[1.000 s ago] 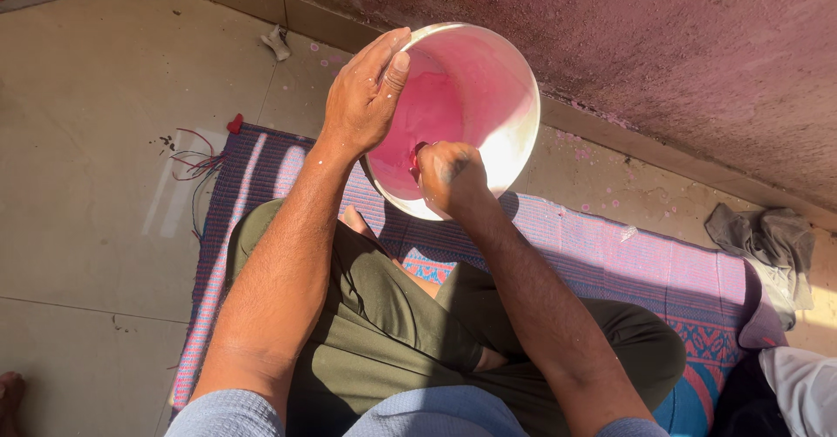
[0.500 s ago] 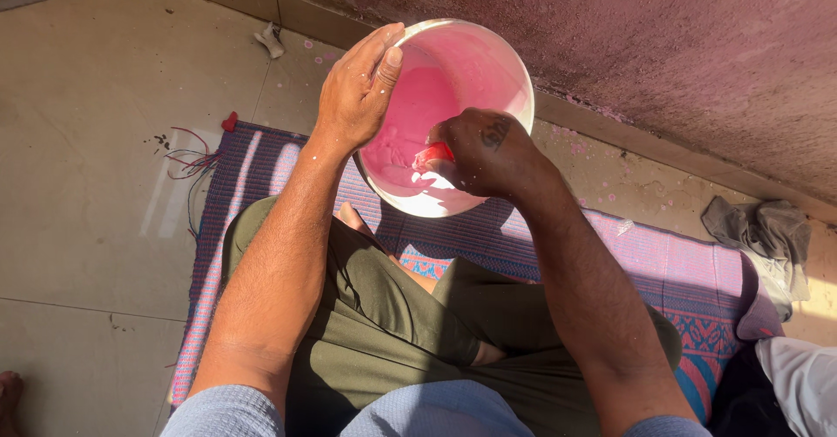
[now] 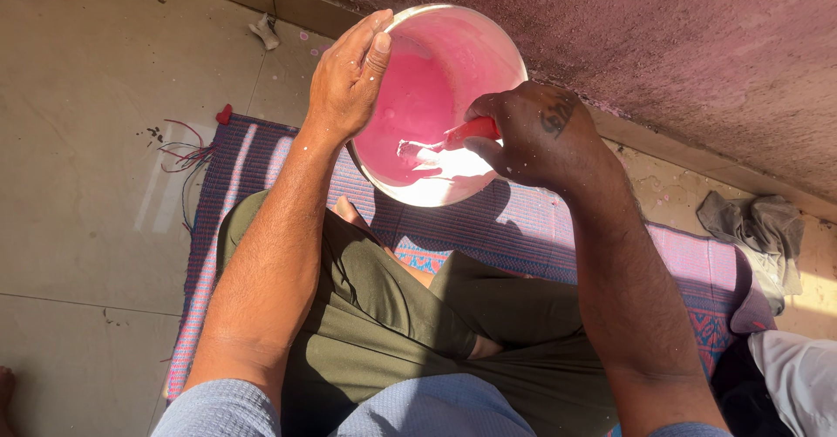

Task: The person sits on a floor mat holding a bucket of pink paint, dips a small paint roller into the bucket, and rolls the paint onto the wall in front of them, repeatedly reloading the roller and applying paint to the wall surface.

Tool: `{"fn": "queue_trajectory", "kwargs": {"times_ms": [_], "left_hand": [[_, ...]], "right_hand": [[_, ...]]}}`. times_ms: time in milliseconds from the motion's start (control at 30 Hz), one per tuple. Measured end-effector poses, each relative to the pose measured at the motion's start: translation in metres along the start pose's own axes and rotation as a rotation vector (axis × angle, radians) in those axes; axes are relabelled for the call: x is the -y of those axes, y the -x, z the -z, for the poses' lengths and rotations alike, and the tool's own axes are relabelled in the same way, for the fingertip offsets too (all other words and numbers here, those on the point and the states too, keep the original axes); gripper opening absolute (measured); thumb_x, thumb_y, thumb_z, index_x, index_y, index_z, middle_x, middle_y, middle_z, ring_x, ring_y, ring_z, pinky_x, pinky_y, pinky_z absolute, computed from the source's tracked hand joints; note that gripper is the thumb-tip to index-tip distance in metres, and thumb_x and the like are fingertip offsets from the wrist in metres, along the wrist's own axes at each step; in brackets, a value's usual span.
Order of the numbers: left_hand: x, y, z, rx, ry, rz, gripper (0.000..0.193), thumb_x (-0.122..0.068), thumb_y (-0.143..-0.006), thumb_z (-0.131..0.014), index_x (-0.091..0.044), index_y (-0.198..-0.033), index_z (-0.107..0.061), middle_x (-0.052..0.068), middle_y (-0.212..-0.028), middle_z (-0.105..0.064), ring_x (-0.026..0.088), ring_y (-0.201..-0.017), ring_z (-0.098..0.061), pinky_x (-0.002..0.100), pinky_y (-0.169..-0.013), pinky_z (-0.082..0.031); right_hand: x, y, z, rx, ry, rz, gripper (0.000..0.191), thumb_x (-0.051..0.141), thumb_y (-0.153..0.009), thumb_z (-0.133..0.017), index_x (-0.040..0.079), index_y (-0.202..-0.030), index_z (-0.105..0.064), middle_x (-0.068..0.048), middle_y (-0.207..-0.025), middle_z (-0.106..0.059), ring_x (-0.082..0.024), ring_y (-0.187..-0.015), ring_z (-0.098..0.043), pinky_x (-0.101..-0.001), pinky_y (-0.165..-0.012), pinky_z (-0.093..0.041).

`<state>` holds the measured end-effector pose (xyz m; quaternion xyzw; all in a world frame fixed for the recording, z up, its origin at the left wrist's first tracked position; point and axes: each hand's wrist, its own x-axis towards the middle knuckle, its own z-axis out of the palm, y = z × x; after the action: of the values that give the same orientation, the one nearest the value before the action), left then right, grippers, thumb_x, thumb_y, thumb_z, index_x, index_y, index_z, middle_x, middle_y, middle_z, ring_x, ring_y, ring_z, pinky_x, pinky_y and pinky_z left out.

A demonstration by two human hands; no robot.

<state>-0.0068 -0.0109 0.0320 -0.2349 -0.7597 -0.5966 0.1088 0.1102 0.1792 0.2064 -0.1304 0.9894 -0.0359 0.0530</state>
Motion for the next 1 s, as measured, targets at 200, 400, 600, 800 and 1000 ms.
{"fn": "queue_trajectory", "kwargs": {"times_ms": [200, 400, 600, 800, 1000], "left_hand": [[0.001, 0.0, 0.0, 0.001, 0.0, 0.006, 0.061, -0.052, -0.111, -0.04, -0.003, -0.14, -0.063, 0.02, -0.142, -0.064, 0.035, -0.135, -0.06, 0.043, -0.112, -0.047], [0.001, 0.0, -0.003, -0.001, -0.009, -0.031, 0.051, -0.043, -0.113, -0.044, -0.005, -0.141, -0.062, 0.019, -0.142, -0.065, 0.034, -0.135, -0.062, 0.044, -0.112, -0.048], [0.0, 0.001, -0.001, -0.008, -0.06, -0.014, 0.042, -0.034, -0.114, -0.044, -0.007, -0.141, -0.062, 0.017, -0.141, -0.065, 0.034, -0.133, -0.062, 0.044, -0.111, -0.049], [0.001, 0.0, -0.001, -0.017, -0.071, -0.018, 0.041, -0.035, -0.114, -0.044, -0.009, -0.14, -0.063, 0.016, -0.141, -0.066, 0.033, -0.132, -0.063, 0.044, -0.11, -0.05], [0.006, -0.001, -0.001, -0.037, -0.063, 0.027, 0.042, -0.036, -0.113, -0.045, -0.01, -0.14, -0.063, 0.015, -0.141, -0.066, 0.031, -0.13, -0.065, 0.044, -0.107, -0.051]], "right_hand": [[0.002, 0.002, 0.0, 0.076, 0.057, 0.044, 0.022, 0.021, -0.079, -0.079, 0.014, -0.1, -0.079, -0.009, -0.08, -0.076, -0.028, -0.078, -0.073, -0.046, -0.076, -0.055], [-0.001, 0.004, -0.017, 0.033, 0.031, 0.189, 0.023, 0.016, -0.079, -0.079, 0.009, -0.1, -0.078, -0.011, -0.085, -0.076, -0.03, -0.081, -0.073, -0.0441, -0.072, -0.057], [0.002, -0.017, -0.054, 0.227, 0.016, 0.063, 0.029, 0.032, -0.081, -0.084, 0.006, -0.092, -0.075, -0.014, -0.08, -0.073, -0.032, -0.084, -0.071, -0.0465, -0.073, -0.056], [0.011, -0.015, -0.047, 0.141, -0.005, 0.181, 0.028, 0.027, -0.075, -0.085, 0.004, -0.087, -0.074, -0.015, -0.079, -0.073, -0.034, -0.082, -0.071, -0.0474, -0.071, -0.055], [0.01, 0.013, 0.006, 0.249, 0.026, 0.095, 0.009, 0.012, -0.082, -0.074, 0.011, -0.091, -0.078, -0.011, -0.084, -0.075, -0.033, -0.082, -0.071, -0.0476, -0.069, -0.053]]}}
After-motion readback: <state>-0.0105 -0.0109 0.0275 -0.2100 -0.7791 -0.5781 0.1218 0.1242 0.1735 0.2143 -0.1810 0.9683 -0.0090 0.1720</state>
